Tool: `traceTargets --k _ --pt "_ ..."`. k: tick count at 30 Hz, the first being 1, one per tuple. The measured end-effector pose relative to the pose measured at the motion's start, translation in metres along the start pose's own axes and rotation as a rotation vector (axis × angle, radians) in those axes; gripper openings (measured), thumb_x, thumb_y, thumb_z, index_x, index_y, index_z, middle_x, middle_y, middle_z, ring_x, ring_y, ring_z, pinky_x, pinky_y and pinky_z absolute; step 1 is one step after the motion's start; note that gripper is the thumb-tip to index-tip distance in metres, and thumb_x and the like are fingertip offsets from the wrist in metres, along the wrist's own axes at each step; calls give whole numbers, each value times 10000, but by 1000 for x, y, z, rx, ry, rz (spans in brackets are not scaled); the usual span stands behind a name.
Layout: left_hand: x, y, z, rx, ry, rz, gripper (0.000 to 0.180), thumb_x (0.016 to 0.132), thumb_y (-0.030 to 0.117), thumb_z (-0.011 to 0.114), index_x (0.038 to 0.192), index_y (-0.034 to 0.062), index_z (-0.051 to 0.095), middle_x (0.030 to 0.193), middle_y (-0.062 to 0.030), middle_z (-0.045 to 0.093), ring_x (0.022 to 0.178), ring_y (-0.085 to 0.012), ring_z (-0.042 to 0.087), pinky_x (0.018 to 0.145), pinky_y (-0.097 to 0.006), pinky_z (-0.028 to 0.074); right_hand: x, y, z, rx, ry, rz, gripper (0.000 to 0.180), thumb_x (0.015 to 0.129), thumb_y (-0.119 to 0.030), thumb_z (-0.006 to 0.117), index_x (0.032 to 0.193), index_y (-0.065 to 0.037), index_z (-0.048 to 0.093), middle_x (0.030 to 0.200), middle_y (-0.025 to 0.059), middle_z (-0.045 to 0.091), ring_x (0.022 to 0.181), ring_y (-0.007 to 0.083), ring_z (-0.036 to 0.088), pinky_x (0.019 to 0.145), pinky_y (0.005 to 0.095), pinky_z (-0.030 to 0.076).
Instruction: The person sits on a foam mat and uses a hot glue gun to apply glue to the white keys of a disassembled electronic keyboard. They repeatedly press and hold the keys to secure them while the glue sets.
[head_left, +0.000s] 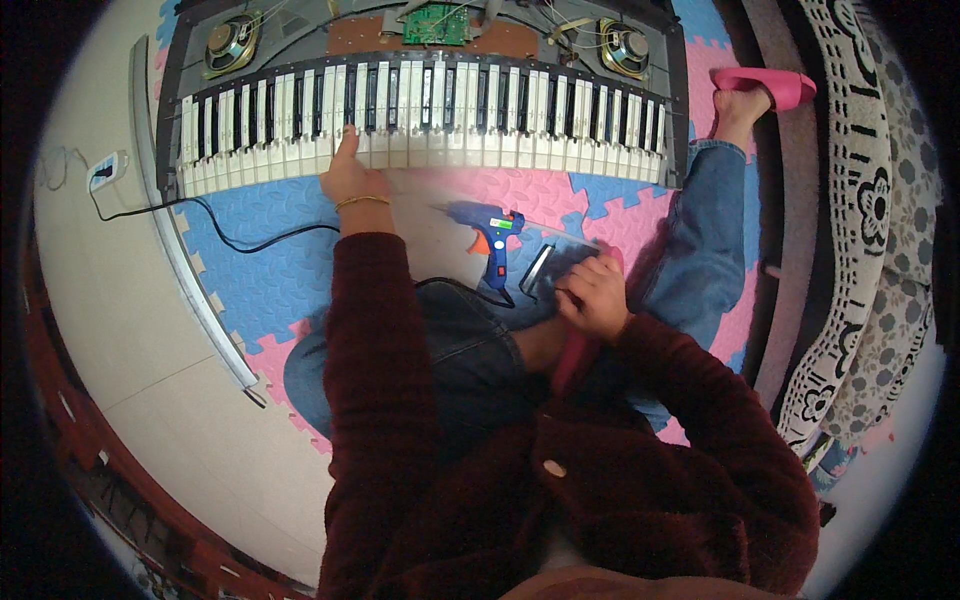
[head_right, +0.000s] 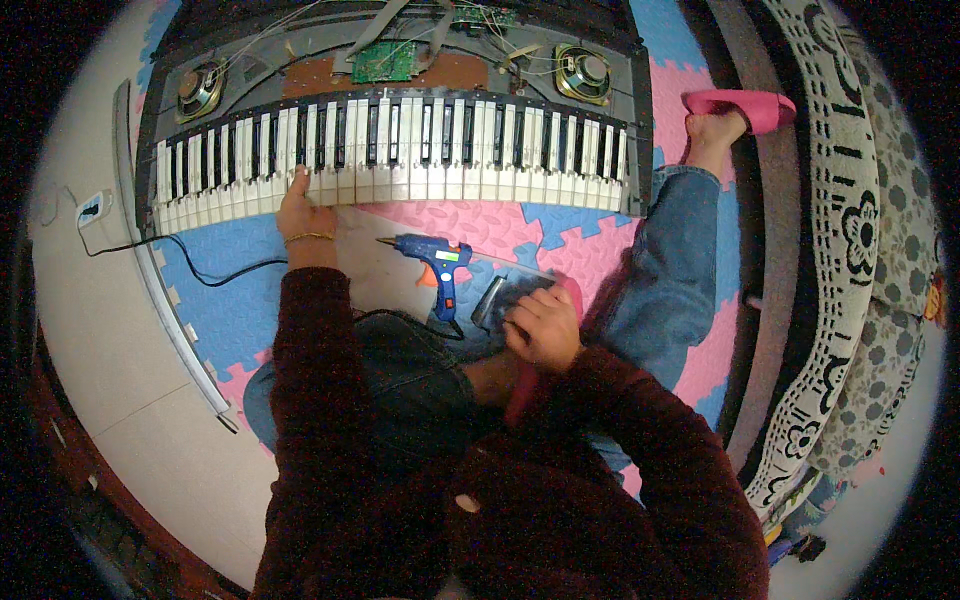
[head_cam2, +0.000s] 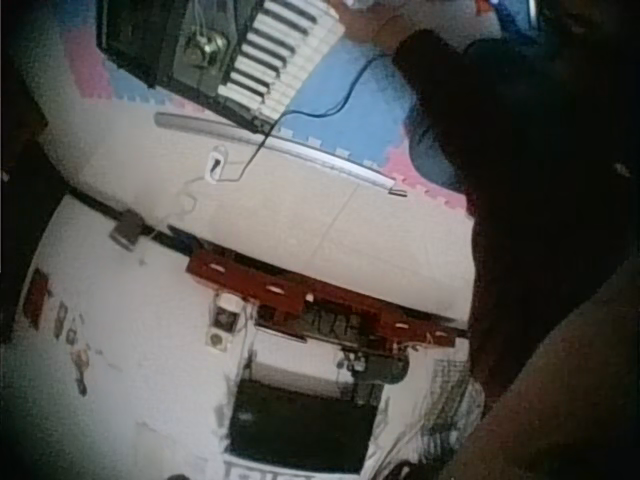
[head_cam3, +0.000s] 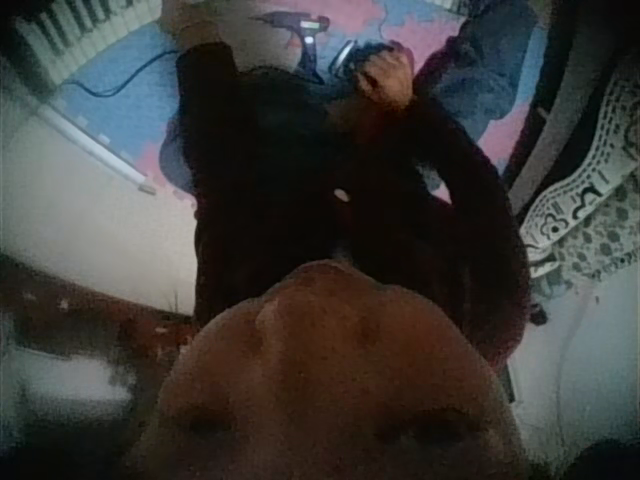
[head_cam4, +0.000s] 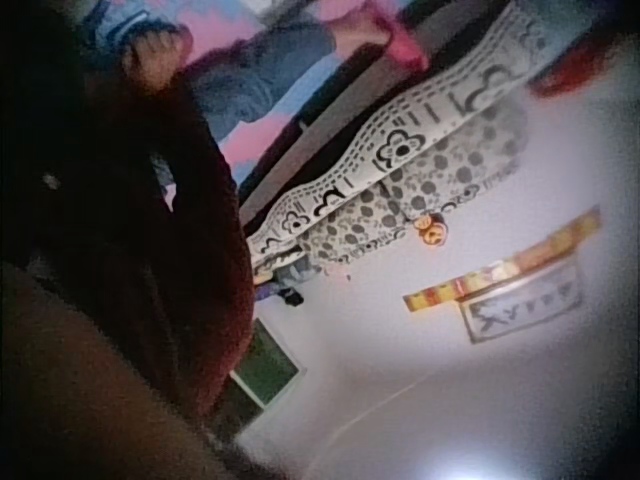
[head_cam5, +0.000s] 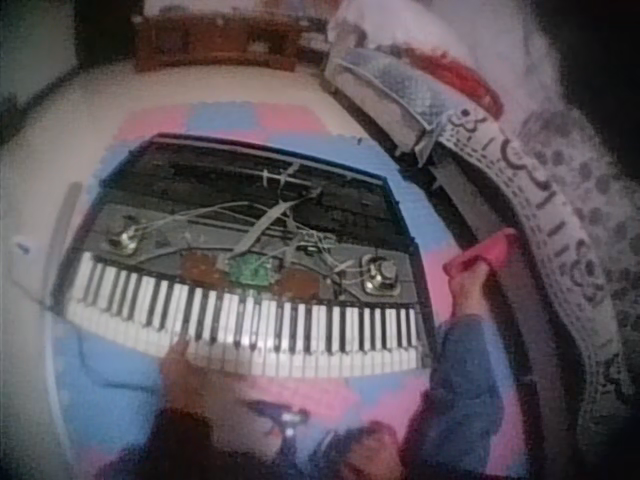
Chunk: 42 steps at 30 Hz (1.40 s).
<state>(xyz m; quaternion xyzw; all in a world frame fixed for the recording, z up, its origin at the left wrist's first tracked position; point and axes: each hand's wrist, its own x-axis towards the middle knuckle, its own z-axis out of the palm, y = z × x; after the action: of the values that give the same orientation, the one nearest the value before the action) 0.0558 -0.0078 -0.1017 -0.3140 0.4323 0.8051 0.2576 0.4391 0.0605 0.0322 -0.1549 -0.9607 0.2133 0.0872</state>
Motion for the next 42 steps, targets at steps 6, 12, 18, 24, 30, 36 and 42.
traceTargets --k 6,12,18,24,30,36,42 --pt "-7 6 4 24 39 -28 500 807 56 813 1218 -73 559 1179 -145 595 981 -295 603 814 -487 543 0 1 0 20 0 -1 143 674 -155 735 778 -122 643 759 28 580 756 237 568 740 396 395" --pt "-24 7 5 146 -122 105 425 831 70 790 1190 -42 592 1121 -135 624 941 -303 628 790 -527 559 -1 -1 -1 -35 -40 3 171 710 -207 732 839 -127 654 812 33 597 798 237 574 747 413 395" --pt "-13 4 -6 306 -122 158 375 852 40 761 1196 11 616 1115 -135 644 910 -300 655 762 -520 575 10 -11 1 -167 -238 189 237 816 -341 697 914 -125 683 920 51 662 906 242 616 821 423 409" --pt "1 2 1 7 -15 -15 409 832 7 769 1210 7 614 1136 -135 648 934 -297 656 787 -520 580 42 -29 35 442 -166 649 383 864 -311 765 1056 -9 628 828 140 667 738 243 665 668 355 526" --pt "0 0 1 -32 -94 -18 447 822 14 779 1228 -28 596 1149 -141 641 943 -313 658 799 -544 575 60 -47 73 492 -98 841 472 786 -284 839 1042 -1 561 762 106 629 671 179 606 616 342 495" --pt "9 -4 -5 74 -93 84 486 812 45 803 1239 -30 586 1167 -145 632 933 -315 661 779 -531 585 66 -41 80 919 52 997 351 797 -120 773 1019 2 530 760 75 615 656 182 590 607 314 483" --pt "-10 2 -2 221 21 142 448 800 143 841 1153 -33 631 1056 -138 673 877 -273 672 720 -459 589 66 -46 47 1409 208 1019 363 820 62 595 1151 21 454 833 110 624 659 206 629 633 338 527"
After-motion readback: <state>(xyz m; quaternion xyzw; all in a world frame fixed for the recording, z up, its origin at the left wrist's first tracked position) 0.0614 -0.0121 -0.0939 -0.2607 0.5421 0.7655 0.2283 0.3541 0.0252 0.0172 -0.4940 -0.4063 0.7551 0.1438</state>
